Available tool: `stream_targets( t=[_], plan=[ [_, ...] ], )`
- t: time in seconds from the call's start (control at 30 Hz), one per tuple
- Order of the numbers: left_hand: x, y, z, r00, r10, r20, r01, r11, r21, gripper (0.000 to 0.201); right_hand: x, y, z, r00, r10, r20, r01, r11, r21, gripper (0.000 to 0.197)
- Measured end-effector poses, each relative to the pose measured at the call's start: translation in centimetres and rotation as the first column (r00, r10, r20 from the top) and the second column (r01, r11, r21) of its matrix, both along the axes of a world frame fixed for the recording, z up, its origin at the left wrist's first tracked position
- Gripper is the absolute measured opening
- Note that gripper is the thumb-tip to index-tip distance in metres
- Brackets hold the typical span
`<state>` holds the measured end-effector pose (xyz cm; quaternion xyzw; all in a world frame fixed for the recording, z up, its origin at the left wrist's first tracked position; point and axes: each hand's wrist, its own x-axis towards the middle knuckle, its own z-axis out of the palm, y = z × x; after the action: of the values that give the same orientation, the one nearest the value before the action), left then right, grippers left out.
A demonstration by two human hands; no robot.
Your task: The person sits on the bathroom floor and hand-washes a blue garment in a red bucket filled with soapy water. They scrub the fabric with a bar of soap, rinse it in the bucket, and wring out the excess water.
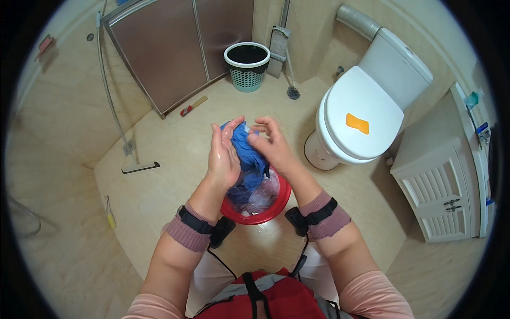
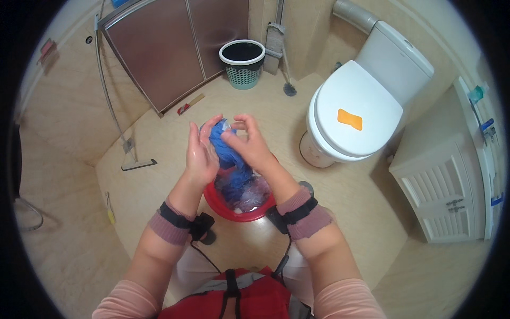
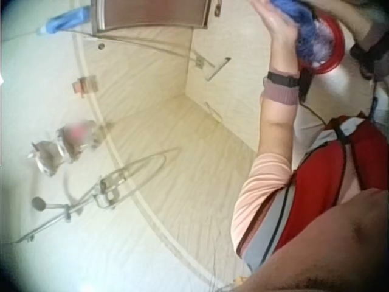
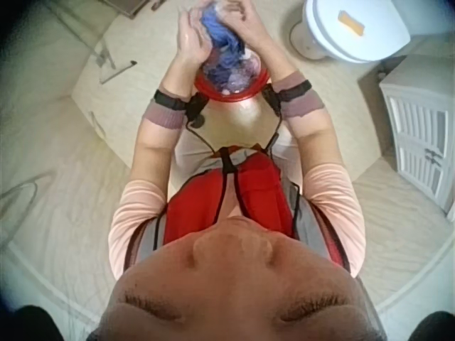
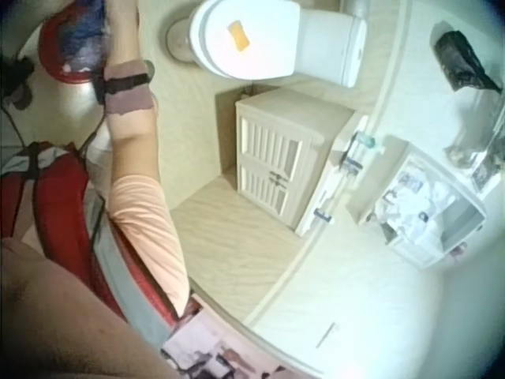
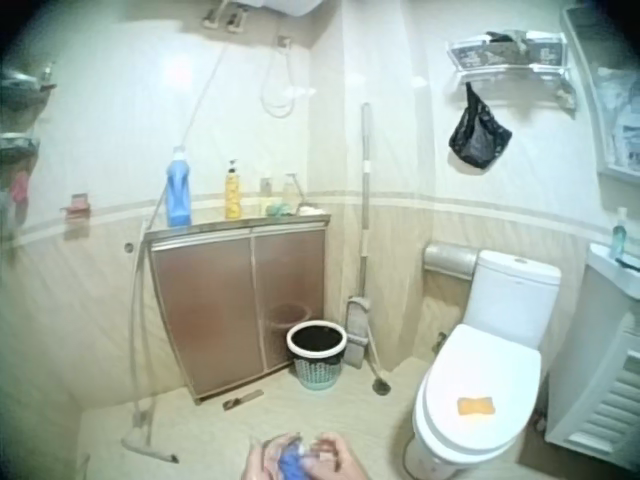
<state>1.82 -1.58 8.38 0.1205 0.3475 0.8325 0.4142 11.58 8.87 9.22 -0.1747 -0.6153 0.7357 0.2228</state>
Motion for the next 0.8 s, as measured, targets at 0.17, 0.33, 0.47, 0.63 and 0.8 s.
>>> stream_targets(
  t=[0.17,0.33,0.47,0.63,0.8],
  plan=[
    [0.5,1.3,0.6,0.998,-0.046,0.034,0.042,0.992,0.117,0.063,-1.4,0.5,-6.8,0.990,-0.091,-0.110,0.138,0.805,0.577,0.085],
    [-1.9,-0.3,0.6,0.953,0.012,0.302,-0.034,0.997,0.068,0.058,0.6,-4.2,-0.6,0.953,-0.173,0.247,-0.082,0.641,0.763,0.078],
    [-2.1,0.2,0.0,0.843,-0.161,0.513,0.106,0.985,0.134,0.044,1.5,-6.3,0.7,0.990,-0.123,-0.072,0.125,0.507,0.853,0.028],
    [-1.6,0.4,-0.5,0.829,-0.144,0.540,0.114,0.990,0.089,0.045,2.2,-6.8,2.1,0.996,-0.073,-0.052,0.077,0.417,0.906,0.028],
    [-3.7,-0.5,-5.3,0.893,-0.363,0.267,0.350,0.932,0.096,0.039,1.8,-6.8,2.0,0.984,-0.146,-0.101,0.154,0.415,0.897,0.024]
  ],
)
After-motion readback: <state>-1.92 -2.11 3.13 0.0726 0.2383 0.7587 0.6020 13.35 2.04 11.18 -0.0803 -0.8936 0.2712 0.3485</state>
